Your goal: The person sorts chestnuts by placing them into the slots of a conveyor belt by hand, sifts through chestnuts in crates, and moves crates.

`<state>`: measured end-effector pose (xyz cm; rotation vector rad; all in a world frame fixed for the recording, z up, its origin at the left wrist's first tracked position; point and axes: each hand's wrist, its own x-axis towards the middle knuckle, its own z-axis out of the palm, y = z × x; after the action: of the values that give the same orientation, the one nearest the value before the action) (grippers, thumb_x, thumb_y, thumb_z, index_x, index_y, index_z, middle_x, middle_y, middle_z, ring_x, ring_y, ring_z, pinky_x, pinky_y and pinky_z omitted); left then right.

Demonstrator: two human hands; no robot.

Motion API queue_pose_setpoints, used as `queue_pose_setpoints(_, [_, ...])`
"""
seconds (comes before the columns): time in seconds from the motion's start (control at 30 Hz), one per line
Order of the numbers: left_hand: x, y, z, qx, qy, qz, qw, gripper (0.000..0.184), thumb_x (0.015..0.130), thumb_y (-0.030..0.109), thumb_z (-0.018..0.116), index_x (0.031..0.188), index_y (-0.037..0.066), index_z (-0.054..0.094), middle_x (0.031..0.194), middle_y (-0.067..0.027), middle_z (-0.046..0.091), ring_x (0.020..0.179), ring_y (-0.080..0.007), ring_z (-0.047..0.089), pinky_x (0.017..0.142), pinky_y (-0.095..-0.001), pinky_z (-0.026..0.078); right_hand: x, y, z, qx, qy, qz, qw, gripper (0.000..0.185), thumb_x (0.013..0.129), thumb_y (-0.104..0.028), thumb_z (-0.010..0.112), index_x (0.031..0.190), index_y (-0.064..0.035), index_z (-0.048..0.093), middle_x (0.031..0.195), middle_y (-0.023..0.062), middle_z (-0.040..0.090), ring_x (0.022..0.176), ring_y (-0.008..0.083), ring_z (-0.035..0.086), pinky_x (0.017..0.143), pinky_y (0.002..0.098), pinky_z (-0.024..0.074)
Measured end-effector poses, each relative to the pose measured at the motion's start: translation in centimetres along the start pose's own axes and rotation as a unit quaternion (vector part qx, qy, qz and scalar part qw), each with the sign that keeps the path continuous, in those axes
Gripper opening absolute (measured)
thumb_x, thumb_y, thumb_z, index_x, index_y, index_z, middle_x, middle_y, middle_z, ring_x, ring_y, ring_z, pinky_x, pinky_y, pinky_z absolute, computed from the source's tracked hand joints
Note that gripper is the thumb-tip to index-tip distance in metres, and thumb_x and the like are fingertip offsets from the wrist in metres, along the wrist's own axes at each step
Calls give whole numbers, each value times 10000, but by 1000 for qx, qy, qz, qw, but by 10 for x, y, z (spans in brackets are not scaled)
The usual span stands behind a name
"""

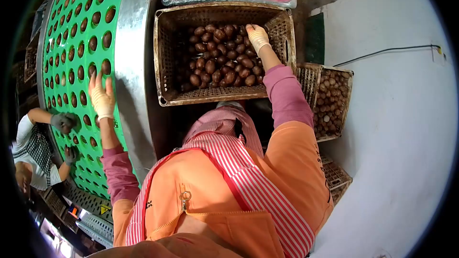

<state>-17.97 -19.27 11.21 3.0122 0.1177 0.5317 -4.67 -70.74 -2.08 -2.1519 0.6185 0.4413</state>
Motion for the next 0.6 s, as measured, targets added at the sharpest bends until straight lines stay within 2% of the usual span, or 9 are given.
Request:
queue_pose_setpoints(0.03, [16, 35, 0, -167, 18, 20, 986, 433, 899, 265, 637, 1287, 85, 568, 1292, -187, 557, 1170, -366, 535, 985, -473, 439, 13, 6, 6, 13, -16, 56, 998, 564, 931, -450, 463, 1345, -73, 529, 1356, 208, 527, 1254, 362, 500, 1049, 396, 384])
queue_pose_setpoints(0.1, [29, 105, 26, -450, -155, -159, 865, 431, 943, 272, 592, 1322, 73, 549, 1142, -149, 641, 1082, -237, 592, 959, -350, 471, 42, 23, 22, -72, -70, 50, 994, 619, 930, -495, 440, 1392, -87, 482, 1419, 197, 469, 1309, 360, 445, 1085, 396, 351])
queue_pose_setpoints(0.13, [41, 147, 28, -572, -265, -202, 750, 481, 972, 339, 545, 1373, 77, 497, 1354, -130, 518, 1234, -255, 500, 968, -417, 475, 40, 20, 28, -101, -64, 37, 992, 639, 927, -516, 462, 1376, -63, 495, 1393, 181, 507, 1290, 338, 475, 1074, 381, 348])
queue_pose_setpoints(0.2, [52, 192, 82, -600, -348, -264, 670, 503, 967, 345, 551, 1393, 88, 474, 1410, -111, 471, 1328, -243, 401, 995, -427, 433, 35, 11, 33, -148, -36, 24, 988, 657, 924, -525, 441, 1394, -68, 470, 1405, 208, 477, 1302, 366, 448, 1078, 391, 359])
queue_pose_setpoints(0.23, [58, 214, 105, -578, -332, -339, 664, 484, 963, 350, 553, 1367, 87, 509, 1283, -85, 575, 1165, -197, 530, 968, -365, 437, 30, 4, 30, -158, -27, 29, 987, 661, 925, -525, 431, 1402, -69, 460, 1405, 217, 471, 1302, 372, 442, 1080, 394, 360])
queue_pose_setpoints(0.3, [51, 201, 215, -453, -295, -240, 806, 559, 967, 388, 509, 1373, 6, 466, 1297, -187, 584, 1217, -307, 537, 1024, -367, 399, 22, -6, 25, -178, -48, 51, 982, 691, 919, -540, 419, 1423, -68, 429, 1402, 226, 471, 1296, 365, 455, 1087, 394, 357])
queue_pose_setpoints(0.37, [66, 209, 232, -290, -349, -299, 839, 648, 960, 488, 467, 1394, 7, 435, 1411, -228, 465, 1322, -371, 428, 1079, -407, 355, 28, -1, 32, -211, -77, 70, 972, 772, 919, -576, 408, 1463, -33, 331, 1350, 259, 509, 1246, 385, 510, 1021, 458, 429])
queue_pose_setpoints(0.53, [46, 186, 310, -338, -373, -314, 805, 661, 955, 523, 463, 1426, 63, 407, 1466, -188, 410, 1344, -357, 399, 1085, -435, 353, 22, 11, 38, -69, -103, 95, 988, 854, 902, -571, 492, 1527, -94, 159, 1454, 262, 387, 1336, 380, 407, 1080, 444, 346])
queue_pose_setpoints(0.6, [51, 206, 260, -500, -348, -437, 662, 657, 942, 532, 491, 1430, 99, 410, 1475, -146, 399, 1339, -339, 393, 1088, -457, 343, 29, 25, 32, 68, -113, 101, 986, 897, 858, -545, 608, 1528, -127, 184, 1537, 220, 267, 1405, 359, 293, 1112, 466, 291])
